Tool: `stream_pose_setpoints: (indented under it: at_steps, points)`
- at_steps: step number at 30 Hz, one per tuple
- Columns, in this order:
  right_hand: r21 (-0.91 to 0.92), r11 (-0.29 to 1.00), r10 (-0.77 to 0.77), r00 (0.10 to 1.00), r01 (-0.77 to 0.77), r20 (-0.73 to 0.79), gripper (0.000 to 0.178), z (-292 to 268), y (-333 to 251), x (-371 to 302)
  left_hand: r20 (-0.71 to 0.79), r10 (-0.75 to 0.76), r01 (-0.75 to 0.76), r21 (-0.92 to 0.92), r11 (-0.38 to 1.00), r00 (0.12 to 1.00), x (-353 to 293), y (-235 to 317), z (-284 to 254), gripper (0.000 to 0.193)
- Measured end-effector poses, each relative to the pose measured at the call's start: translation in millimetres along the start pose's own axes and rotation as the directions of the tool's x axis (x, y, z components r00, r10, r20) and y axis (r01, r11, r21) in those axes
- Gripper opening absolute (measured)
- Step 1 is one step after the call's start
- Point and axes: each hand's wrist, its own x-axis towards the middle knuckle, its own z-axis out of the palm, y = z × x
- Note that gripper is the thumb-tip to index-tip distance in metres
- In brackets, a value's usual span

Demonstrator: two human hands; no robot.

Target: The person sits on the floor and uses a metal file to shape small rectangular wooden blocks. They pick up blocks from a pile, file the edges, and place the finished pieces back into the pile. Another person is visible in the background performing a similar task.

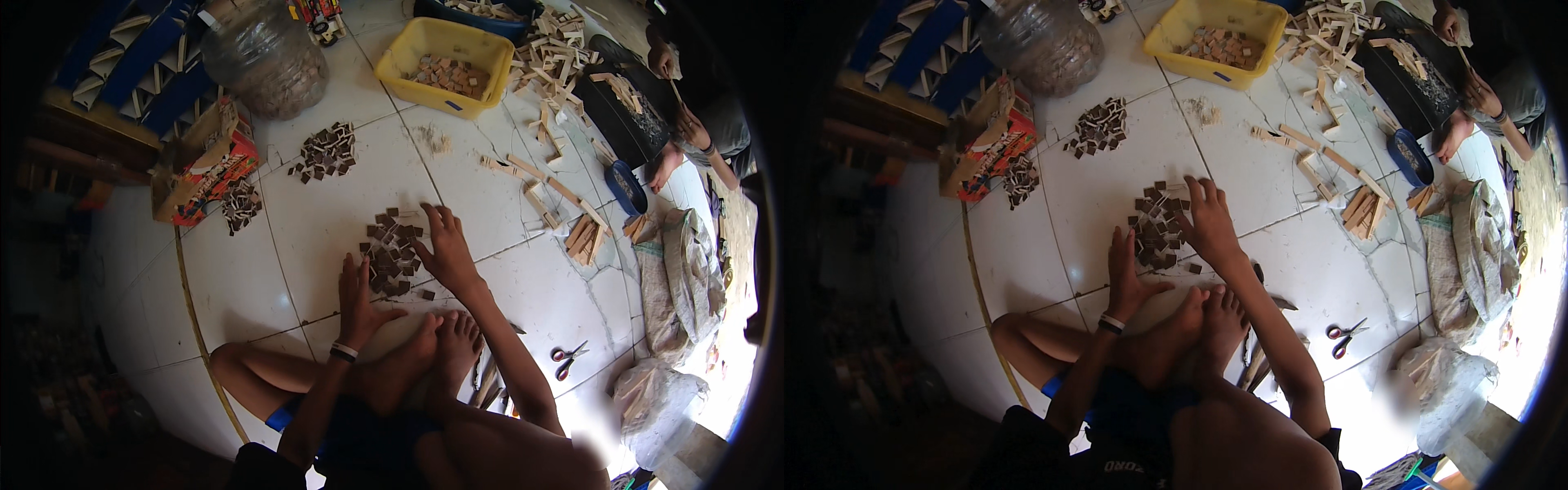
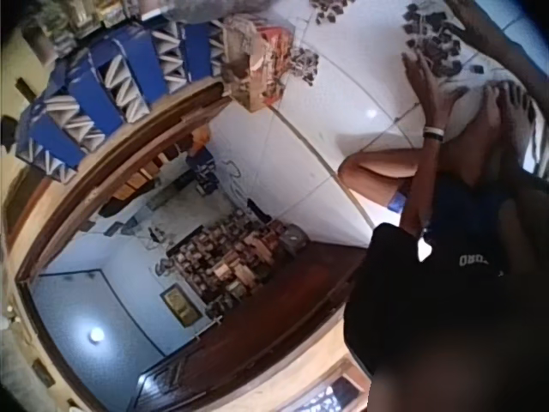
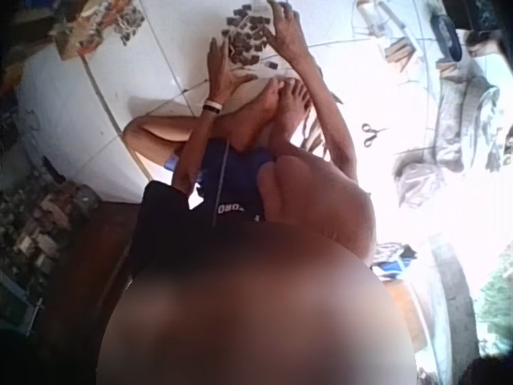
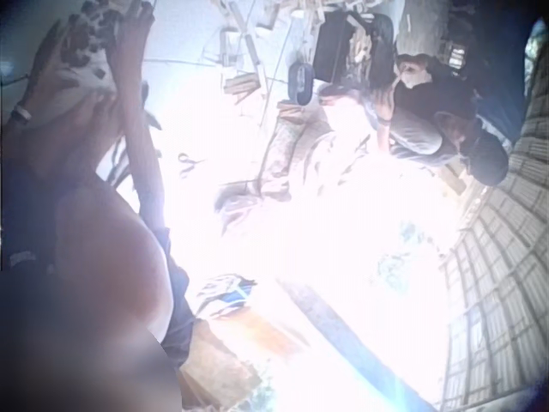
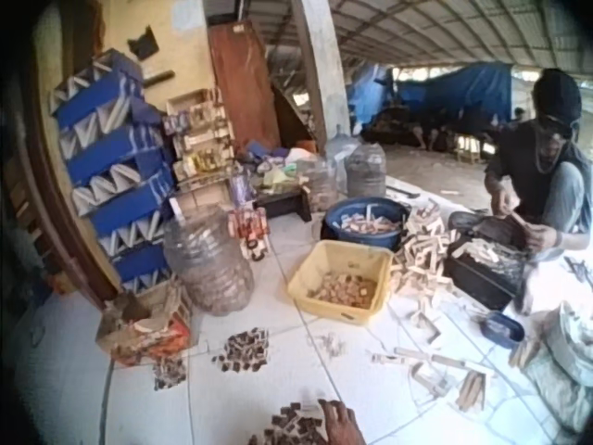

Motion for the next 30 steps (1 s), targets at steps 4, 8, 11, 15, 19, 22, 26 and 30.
stream_pose_setpoints:
  at_steps: [4,8,11,15,19,22,26,30]
  points:
    - [-0.211,0.972,-0.102,0.995,0.104,0.021,0.061,39.0,-2.3,35.8,-0.045,0.008,-0.008,0.005,1.000,0.999,4.9,5.3,13.0,0.141]
    - [-0.236,0.970,0.023,0.937,0.064,0.350,0.040,64.4,-6.9,39.8,-0.148,0.011,-0.005,0.042,0.999,0.989,19.2,17.3,28.8,0.135]
    - [0.105,0.994,-0.054,0.943,0.020,0.330,0.019,65.5,-11.7,25.7,-0.210,-0.006,0.014,0.036,0.999,0.978,22.0,19.5,30.6,0.132]
    - [0.280,0.958,-0.054,0.919,-0.062,0.390,0.019,46.9,-20.1,20.6,-0.257,-0.002,-0.013,-0.058,0.998,0.966,18.9,18.1,31.7,0.128]
    - [0.390,0.899,0.083,0.952,-0.199,0.296,0.016,3.8,-19.7,19.9,-0.262,-0.021,-0.011,-0.121,0.993,0.965,13.3,15.7,26.3,0.131]
    - [0.384,0.909,0.148,0.987,-0.160,0.061,0.021,-29.9,-6.9,2.5,-0.278,-0.007,-0.036,-0.148,0.988,0.960,10.1,6.4,11.6,0.141]
    - [-0.083,0.945,0.320,0.946,-0.315,0.057,0.039,-40.3,9.5,-43.5,-0.249,0.055,-0.103,-0.182,0.978,0.967,26.4,-12.4,-6.9,0.156]
    - [-0.182,0.887,0.446,0.890,-0.425,0.094,0.052,3.0,0.5,-65.2,0.011,0.192,-0.187,-0.187,0.964,0.981,52.3,-12.0,-4.7,0.140]
